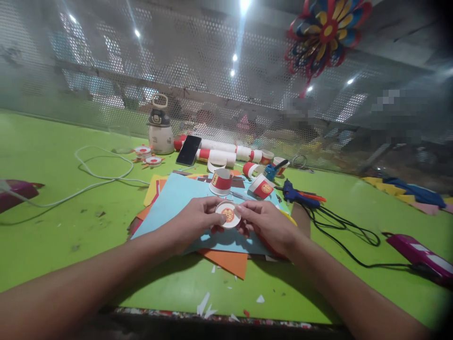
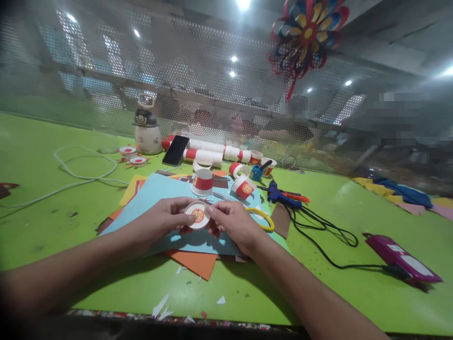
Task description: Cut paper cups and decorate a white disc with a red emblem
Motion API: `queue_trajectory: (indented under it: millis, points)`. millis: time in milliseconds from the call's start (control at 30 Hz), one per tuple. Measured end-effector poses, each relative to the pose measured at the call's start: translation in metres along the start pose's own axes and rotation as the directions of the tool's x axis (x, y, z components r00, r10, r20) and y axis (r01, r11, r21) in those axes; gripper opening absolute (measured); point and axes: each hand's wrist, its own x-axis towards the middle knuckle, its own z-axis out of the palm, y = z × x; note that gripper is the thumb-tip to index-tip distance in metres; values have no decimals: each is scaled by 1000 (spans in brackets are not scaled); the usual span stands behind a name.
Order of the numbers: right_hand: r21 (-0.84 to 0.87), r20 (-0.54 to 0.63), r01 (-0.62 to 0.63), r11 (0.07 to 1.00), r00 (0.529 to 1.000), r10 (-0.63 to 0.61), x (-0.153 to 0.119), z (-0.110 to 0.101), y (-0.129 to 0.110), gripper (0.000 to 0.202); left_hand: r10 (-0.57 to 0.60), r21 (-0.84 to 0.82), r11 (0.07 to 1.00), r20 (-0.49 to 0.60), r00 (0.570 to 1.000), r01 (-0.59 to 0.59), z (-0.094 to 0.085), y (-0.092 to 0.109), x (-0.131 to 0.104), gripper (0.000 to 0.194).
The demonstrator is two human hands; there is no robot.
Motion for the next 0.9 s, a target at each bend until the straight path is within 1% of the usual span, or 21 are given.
queue_trajectory:
  millis: [133, 467, 633, 800, 900]
  points:
    - [-21, 3, 2, 1000, 1000, -2, -2, 1, -2, 34, 16, -21, 1000, 22, 1000, -15, -3, -2, 1, 32]
    - [-88, -61, -26, 996, 998, 21, -1, 6, -2, 24, 56, -33, 998, 55, 997, -55, -7, -9, 4, 33]
    - [-127, -75, -35, 991, 997, 25, 1, 6, 0, 20, 35, -72, 997, 54, 998, -31, -8, -9, 3, 33]
    - [-177, -62, -40, 983, 998, 30, 3, 7, 4, 22, 49, -4, 999, 41, 998, -49, -7, -12, 6, 35]
    - [-200, -45, -37, 979, 999, 29, 3, 7, 5, 20, 57, 9, 998, 40, 998, -58, -7, -11, 7, 31]
